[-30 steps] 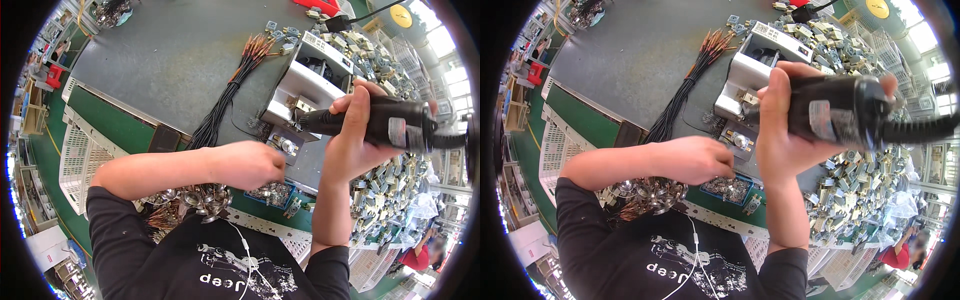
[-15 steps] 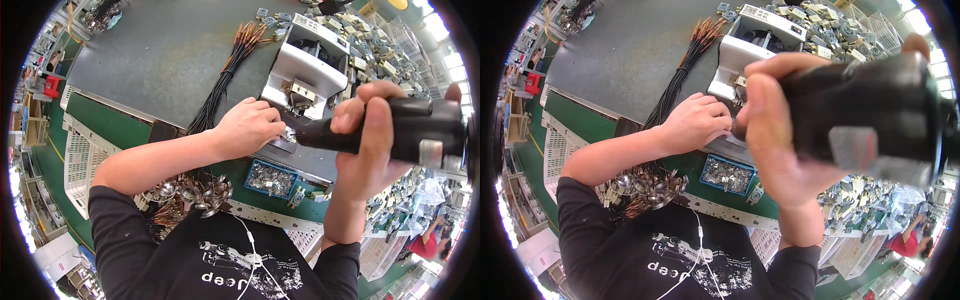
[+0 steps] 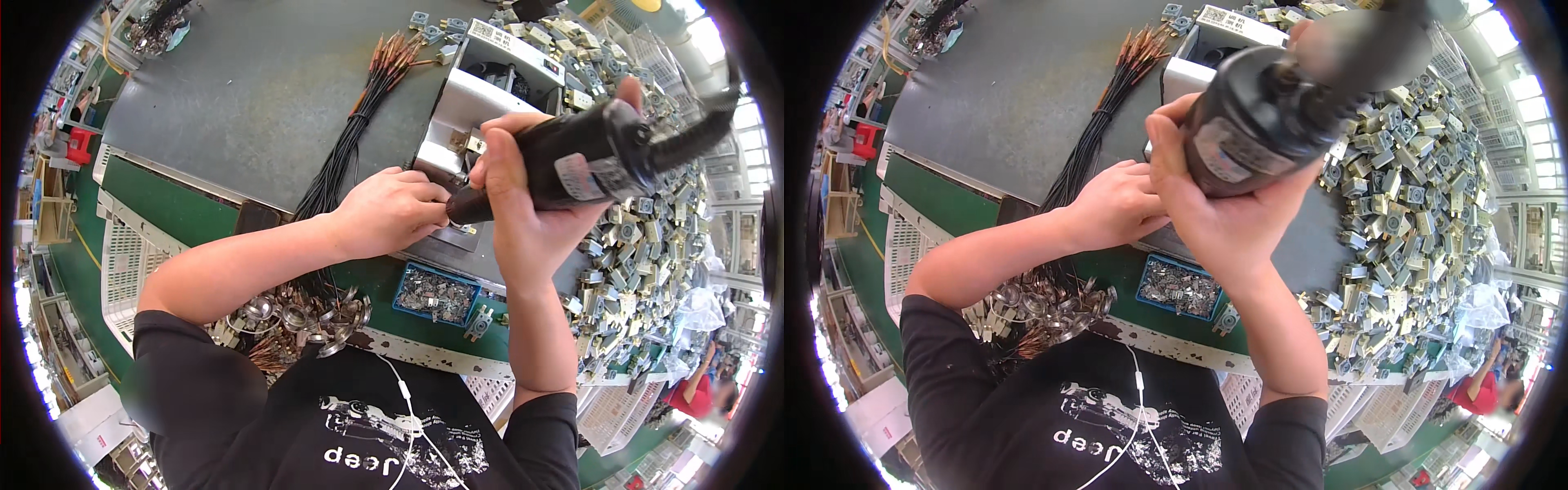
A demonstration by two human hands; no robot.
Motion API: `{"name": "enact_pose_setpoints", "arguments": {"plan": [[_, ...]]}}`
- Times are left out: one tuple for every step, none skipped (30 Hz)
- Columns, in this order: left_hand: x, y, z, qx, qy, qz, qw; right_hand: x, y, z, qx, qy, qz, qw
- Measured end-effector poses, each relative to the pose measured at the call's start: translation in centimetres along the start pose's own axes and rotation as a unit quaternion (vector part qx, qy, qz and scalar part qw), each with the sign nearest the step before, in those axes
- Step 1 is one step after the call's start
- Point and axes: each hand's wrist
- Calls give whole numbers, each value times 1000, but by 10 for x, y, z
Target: Assembling electronic components using an electric screwdriver to attach wires to boards.
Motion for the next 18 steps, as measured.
{"name": "enact_pose_setpoints", "arguments": {"plan": [[0, 1, 0, 2, -6, -5, 1000, 2, -2, 0, 0, 0, 0, 1000], [0, 0, -1, 2, -11, -9, 1000, 3, -4, 0, 1, -5, -2, 1000], [0, 0, -1, 1, -11, -10, 1000, 3, -5, 1, 3, -9, -4, 1000], [-1, -1, -1, -2, -7, -7, 1000, 3, -3, 5, 16, 3, -22, 1000], [-1, 0, -1, -5, -4, -3, 1000, 2, -2, 6, 17, 4, -21, 1000], [-1, 0, -1, -6, -4, -3, 1000, 0, -1, 7, 5, 14, -9, 1000], [-1, -1, -2, -12, 6, -10, 1000, -1, 0, 8, -7, 24, 3, 1000], [-1, -2, -2, -17, 15, -17, 1000, -2, 5, 7, -1, 13, -6, 1000], [-1, -2, -2, -18, 14, -17, 1000, -3, 10, 9, -1, 14, -6, 1000], [-2, -2, -2, -16, 8, -18, 1000, -3, 14, 11, -7, 11, 0, 1000], [-2, -2, -2, -14, 3, -18, 1000, -4, 16, 12, -13, 8, 7, 1000], [-2, -1, -2, -14, 3, -19, 1000, -6, 16, 12, -22, 13, 5, 1000], [-3, -1, -2, -15, 5, -21, 1000, -6, 18, 12, -22, 13, 5, 1000], [-3, -1, -2, -17, 8, -23, 1000, -5, 20, 11, -22, 3, 18, 1000], [-2, -1, -3, -19, 8, -23, 1000, -5, 21, 11, -21, -6, 30, 999], [-2, -1, -2, -24, 2, -31, 999, -6, 20, 10, -20, -3, 29, 999], [-2, -1, -2, -28, -3, -38, 999, -7, 17, 9, -19, -3, 28, 999], [-2, -1, -1, -28, -3, -38, 999, -9, 13, 7, -11, 7, 18, 1000]]}}
Point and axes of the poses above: each hand's wrist, its own z-axis towards the middle knuckle, its own x-axis out of the palm, y = z × x, and after that the axes turned 5 degrees about z, right-handed
